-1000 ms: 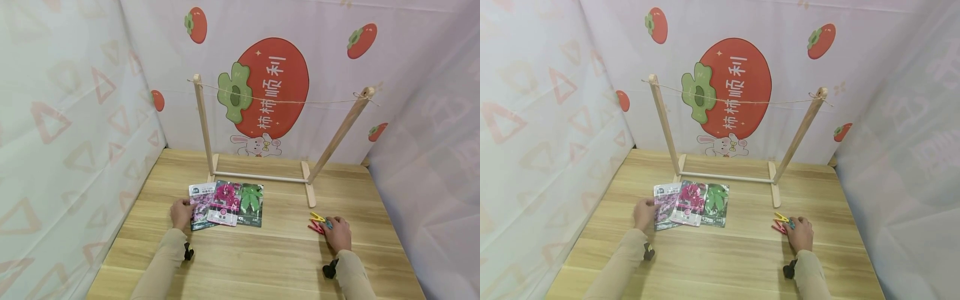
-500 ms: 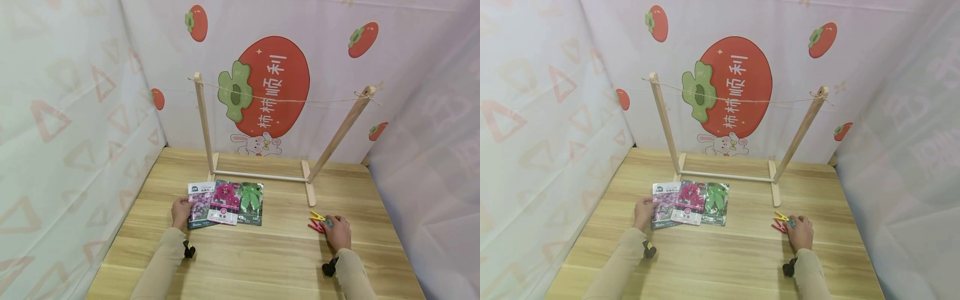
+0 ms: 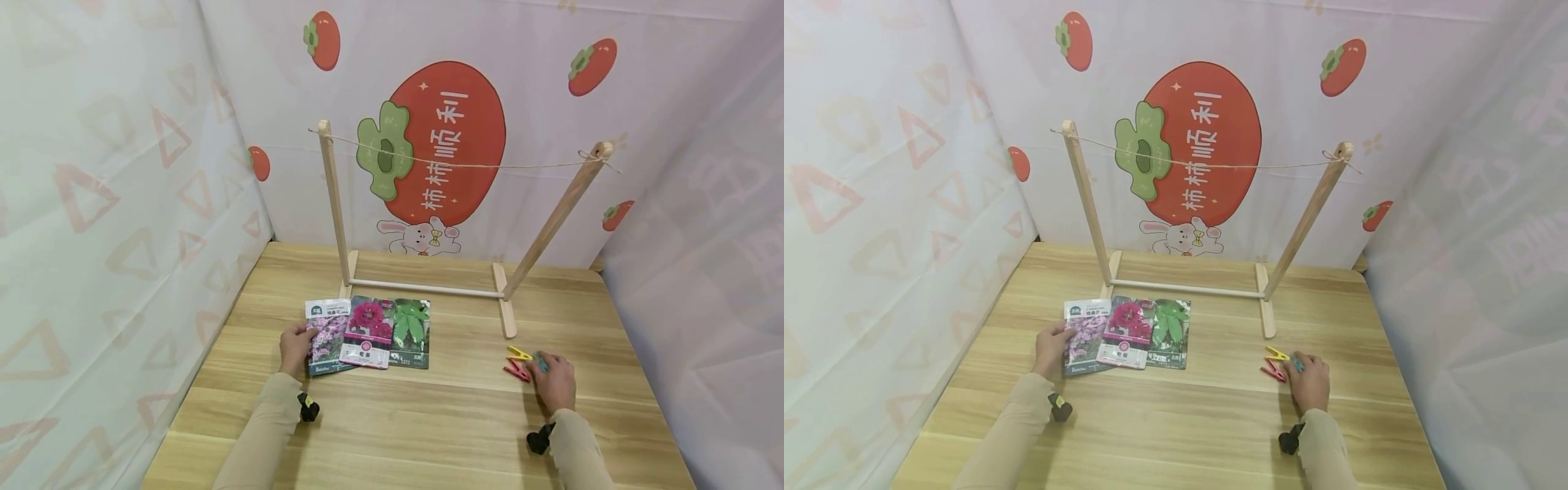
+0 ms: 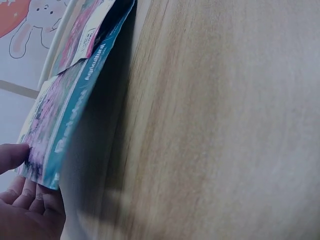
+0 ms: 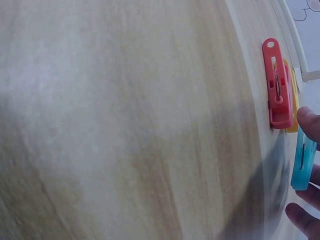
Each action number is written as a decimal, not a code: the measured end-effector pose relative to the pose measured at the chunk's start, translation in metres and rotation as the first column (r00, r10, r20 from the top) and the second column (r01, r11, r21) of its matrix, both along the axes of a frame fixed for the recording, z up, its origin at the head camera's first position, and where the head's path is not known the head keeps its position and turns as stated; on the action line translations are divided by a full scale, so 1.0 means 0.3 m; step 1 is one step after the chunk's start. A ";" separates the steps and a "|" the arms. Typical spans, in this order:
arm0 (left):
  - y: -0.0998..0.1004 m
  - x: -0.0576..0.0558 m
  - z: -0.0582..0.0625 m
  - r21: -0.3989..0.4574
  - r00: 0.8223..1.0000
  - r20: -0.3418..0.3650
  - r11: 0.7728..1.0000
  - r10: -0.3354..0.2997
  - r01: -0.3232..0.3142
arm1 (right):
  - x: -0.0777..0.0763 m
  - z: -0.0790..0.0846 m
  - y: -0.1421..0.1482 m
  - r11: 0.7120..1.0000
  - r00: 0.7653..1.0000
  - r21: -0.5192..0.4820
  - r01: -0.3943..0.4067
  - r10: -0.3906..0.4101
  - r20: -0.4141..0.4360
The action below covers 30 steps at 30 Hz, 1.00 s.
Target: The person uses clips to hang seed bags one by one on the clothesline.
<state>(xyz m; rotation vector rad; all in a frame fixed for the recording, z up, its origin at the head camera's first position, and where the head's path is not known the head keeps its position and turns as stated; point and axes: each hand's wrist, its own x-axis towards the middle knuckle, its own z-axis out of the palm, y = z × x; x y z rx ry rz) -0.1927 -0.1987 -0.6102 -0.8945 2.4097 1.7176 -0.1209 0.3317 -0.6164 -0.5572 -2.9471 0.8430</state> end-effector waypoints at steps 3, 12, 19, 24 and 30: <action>-0.006 -0.004 -0.004 0.017 1.000 0.008 1.000 0.011 -0.012 | -0.004 0.010 -0.002 1.000 1.000 -0.021 0.017 -0.017 0.005; -0.041 0.001 0.016 0.052 0.999 -0.010 0.998 0.040 -0.040 | -0.011 0.033 -0.002 0.996 0.998 -0.079 0.032 -0.036 -0.049; -0.063 0.007 0.022 0.028 0.997 -0.041 0.998 0.060 -0.059 | -0.011 0.045 0.000 0.995 0.993 -0.095 0.015 -0.025 -0.111; -0.077 0.008 0.020 0.041 0.998 -0.024 0.997 0.066 -0.065 | -0.011 0.053 -0.002 0.994 0.990 -0.105 0.011 -0.026 -0.139; -0.103 0.006 0.033 0.053 0.996 -0.014 0.995 0.083 -0.082 | -0.013 0.074 -0.006 0.995 0.988 -0.103 0.001 -0.017 -0.154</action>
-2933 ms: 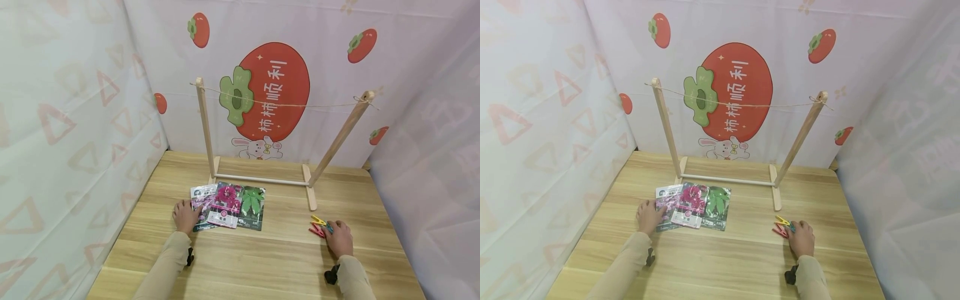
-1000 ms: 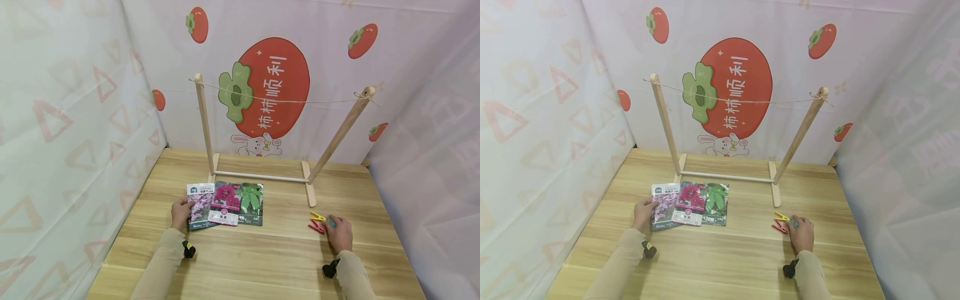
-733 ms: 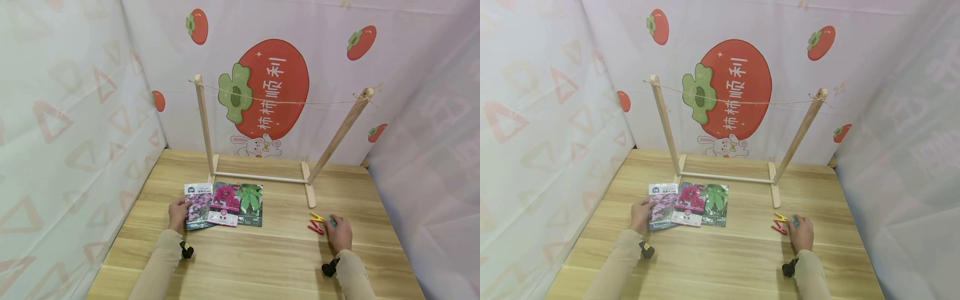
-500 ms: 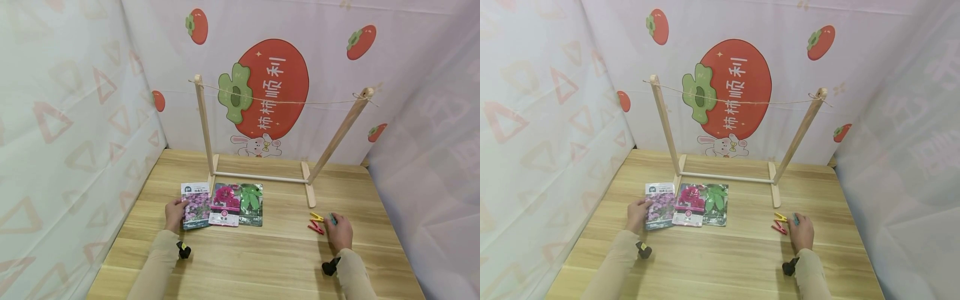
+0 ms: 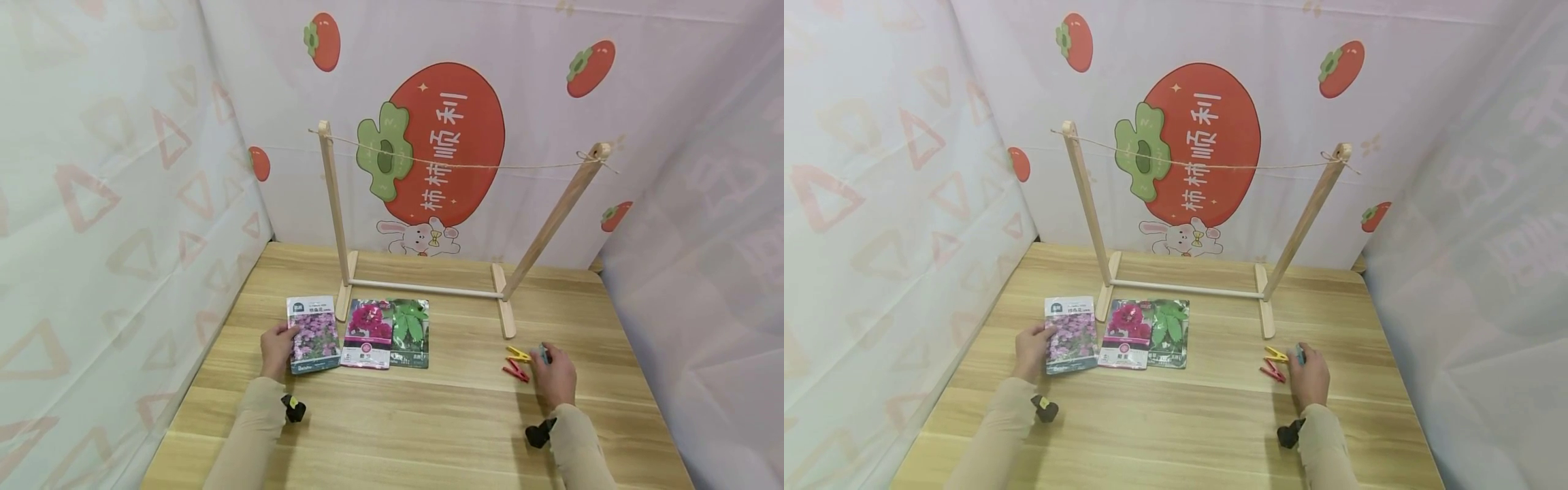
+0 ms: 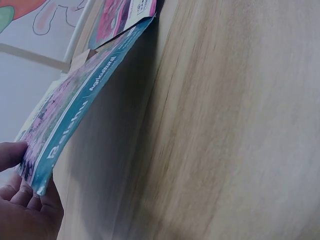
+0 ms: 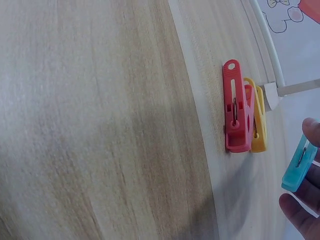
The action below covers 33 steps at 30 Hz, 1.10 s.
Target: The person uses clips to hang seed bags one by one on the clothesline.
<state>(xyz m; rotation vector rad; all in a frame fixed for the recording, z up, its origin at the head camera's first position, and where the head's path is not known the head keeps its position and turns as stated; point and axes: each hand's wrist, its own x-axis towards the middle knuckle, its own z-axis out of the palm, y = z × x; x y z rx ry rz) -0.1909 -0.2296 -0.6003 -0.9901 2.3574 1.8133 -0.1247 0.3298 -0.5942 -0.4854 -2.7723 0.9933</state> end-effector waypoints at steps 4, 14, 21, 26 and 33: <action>-0.014 0.000 0.010 -0.008 1.000 -0.013 1.000 0.013 -0.013 | -0.001 0.015 0.003 1.000 1.000 -0.006 -0.014 0.014 0.007; -0.024 0.016 0.042 0.013 0.998 -0.044 0.999 0.047 -0.046 | -0.009 0.026 0.009 0.999 0.999 0.002 -0.035 0.035 0.014; -0.035 0.013 0.048 0.024 0.997 -0.034 0.998 0.062 -0.061 | -0.018 0.035 0.001 0.999 0.999 0.006 -0.031 0.031 0.008; -0.049 0.007 0.044 0.032 0.995 -0.053 0.996 0.088 -0.086 | -0.016 0.047 -0.002 1.000 1.000 -0.011 -0.029 0.029 0.005; -0.069 0.011 0.063 0.031 0.990 -0.081 0.993 0.114 -0.112 | -0.020 0.059 -0.007 1.000 0.999 0.003 -0.030 0.030 -0.042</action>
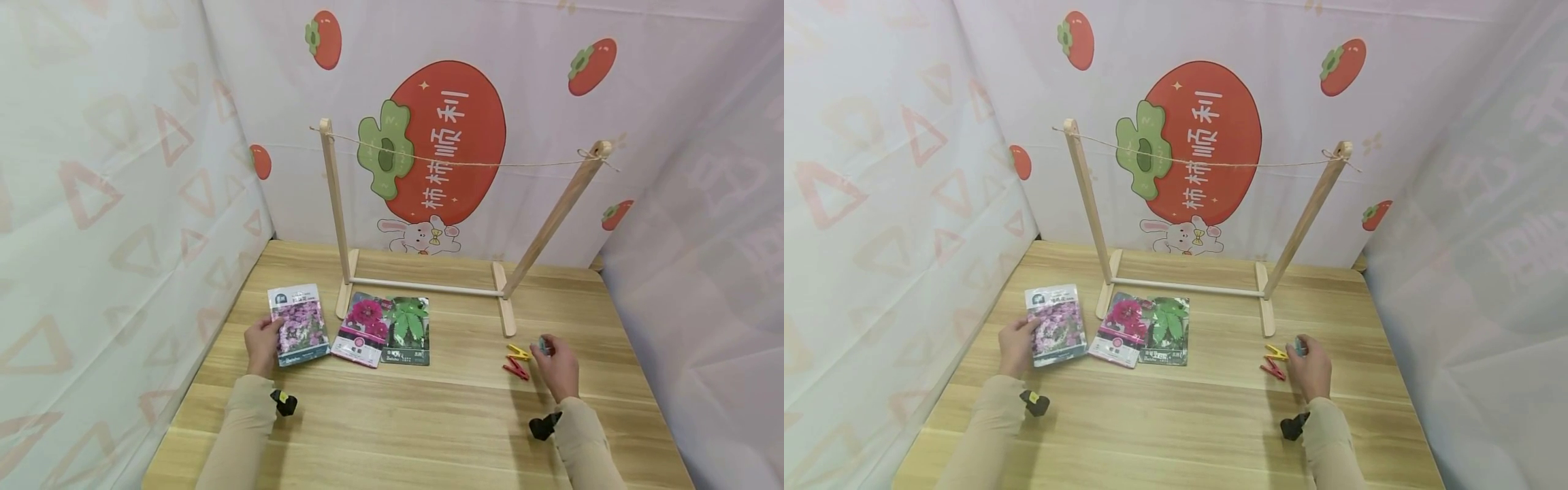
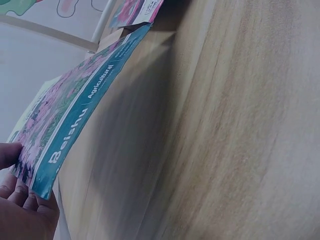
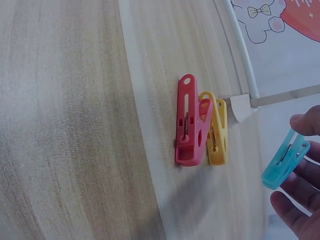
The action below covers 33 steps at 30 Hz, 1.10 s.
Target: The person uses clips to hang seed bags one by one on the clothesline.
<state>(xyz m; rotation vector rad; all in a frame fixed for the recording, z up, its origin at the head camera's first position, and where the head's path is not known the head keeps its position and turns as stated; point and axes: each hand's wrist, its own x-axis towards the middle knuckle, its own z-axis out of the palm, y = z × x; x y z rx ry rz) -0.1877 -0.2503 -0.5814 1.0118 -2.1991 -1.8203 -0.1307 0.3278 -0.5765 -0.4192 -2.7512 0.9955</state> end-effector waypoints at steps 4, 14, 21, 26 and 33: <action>-0.014 0.001 0.009 0.007 0.999 -0.028 0.999 0.041 -0.041 | -0.009 0.007 0.001 1.000 1.000 0.010 -0.005 0.005 -0.012; -0.059 0.001 0.027 0.043 0.990 -0.077 0.992 0.121 -0.118 | -0.022 0.018 0.004 1.000 1.000 0.017 0.003 -0.003 -0.010; -0.054 0.008 0.053 0.017 0.997 -0.043 0.998 0.062 -0.061 | -0.019 0.009 0.007 1.000 1.000 0.010 -0.012 0.012 -0.010; -0.045 0.011 0.087 0.007 0.997 -0.062 0.999 0.041 -0.041 | -0.016 0.008 0.007 1.000 1.000 0.002 -0.017 0.017 -0.001; -0.030 0.009 0.120 0.007 0.982 -0.169 0.997 0.080 -0.080 | -0.017 0.015 0.008 1.000 1.000 -0.001 -0.026 0.026 0.011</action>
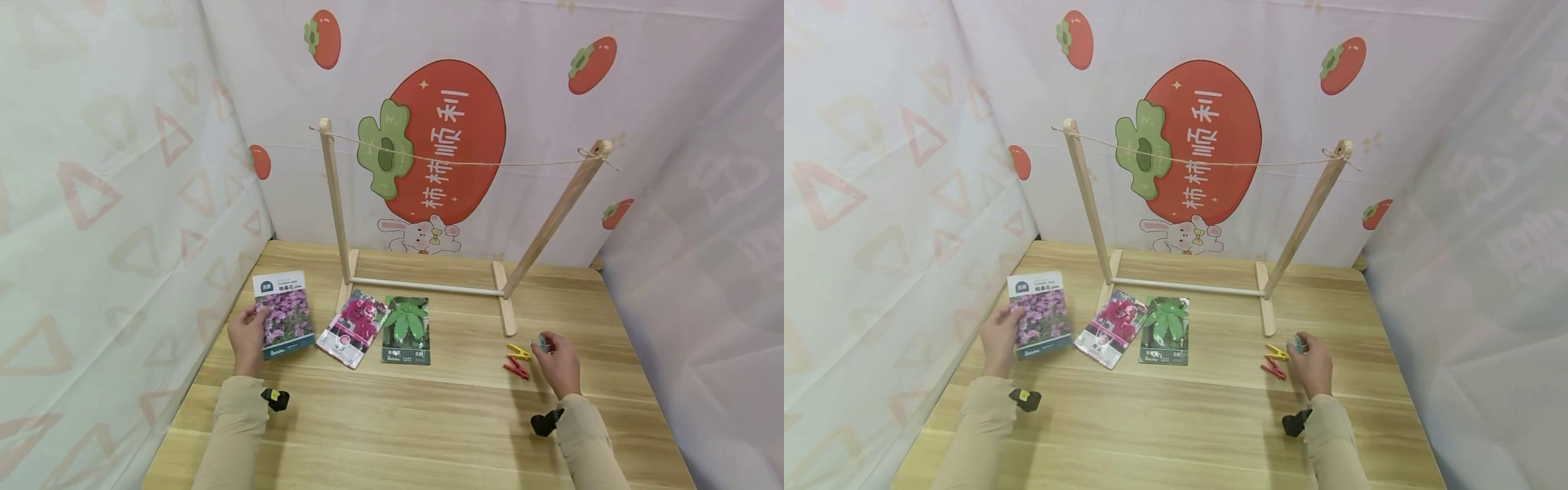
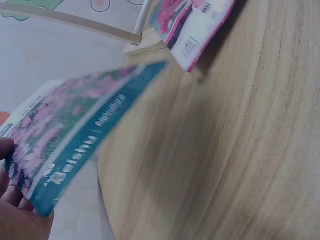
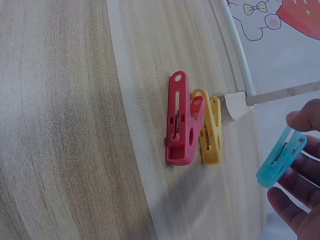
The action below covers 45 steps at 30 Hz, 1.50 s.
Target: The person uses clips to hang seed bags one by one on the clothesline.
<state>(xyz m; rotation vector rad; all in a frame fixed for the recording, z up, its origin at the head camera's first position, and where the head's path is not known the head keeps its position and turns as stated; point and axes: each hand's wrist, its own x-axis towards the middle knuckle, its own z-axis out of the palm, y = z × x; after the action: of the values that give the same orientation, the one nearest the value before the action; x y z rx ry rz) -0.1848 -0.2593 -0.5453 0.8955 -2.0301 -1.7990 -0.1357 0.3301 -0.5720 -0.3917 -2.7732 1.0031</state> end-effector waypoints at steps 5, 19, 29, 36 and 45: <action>0.010 -0.001 0.020 -0.012 0.999 -0.044 1.000 -0.001 0.000 | -0.003 0.000 -0.001 1.000 1.000 0.002 0.000 0.000 -0.003; 0.027 -0.007 0.050 -0.019 0.999 -0.048 1.000 -0.016 0.015 | -0.019 0.013 -0.005 1.000 1.000 -0.013 0.012 -0.012 0.001; 0.062 -0.013 0.074 0.023 0.996 -0.065 0.998 -0.059 0.060 | -0.026 0.071 -0.028 0.999 0.996 -0.039 0.013 -0.016 -0.083; 0.090 -0.029 0.077 0.040 0.990 -0.116 0.995 -0.082 0.087 | -0.044 0.130 -0.055 0.997 0.989 -0.073 0.009 -0.020 -0.147; 0.132 -0.051 0.125 0.075 0.983 -0.155 0.991 -0.100 0.112 | -0.077 0.214 -0.079 0.996 0.966 -0.085 -0.013 -0.010 -0.260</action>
<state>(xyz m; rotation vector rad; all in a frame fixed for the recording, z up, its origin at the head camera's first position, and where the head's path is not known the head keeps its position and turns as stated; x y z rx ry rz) -0.2002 -0.2198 -0.5077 0.6615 -1.9548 -1.9566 -0.1588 0.3063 -0.5080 -0.2481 -2.5035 1.0917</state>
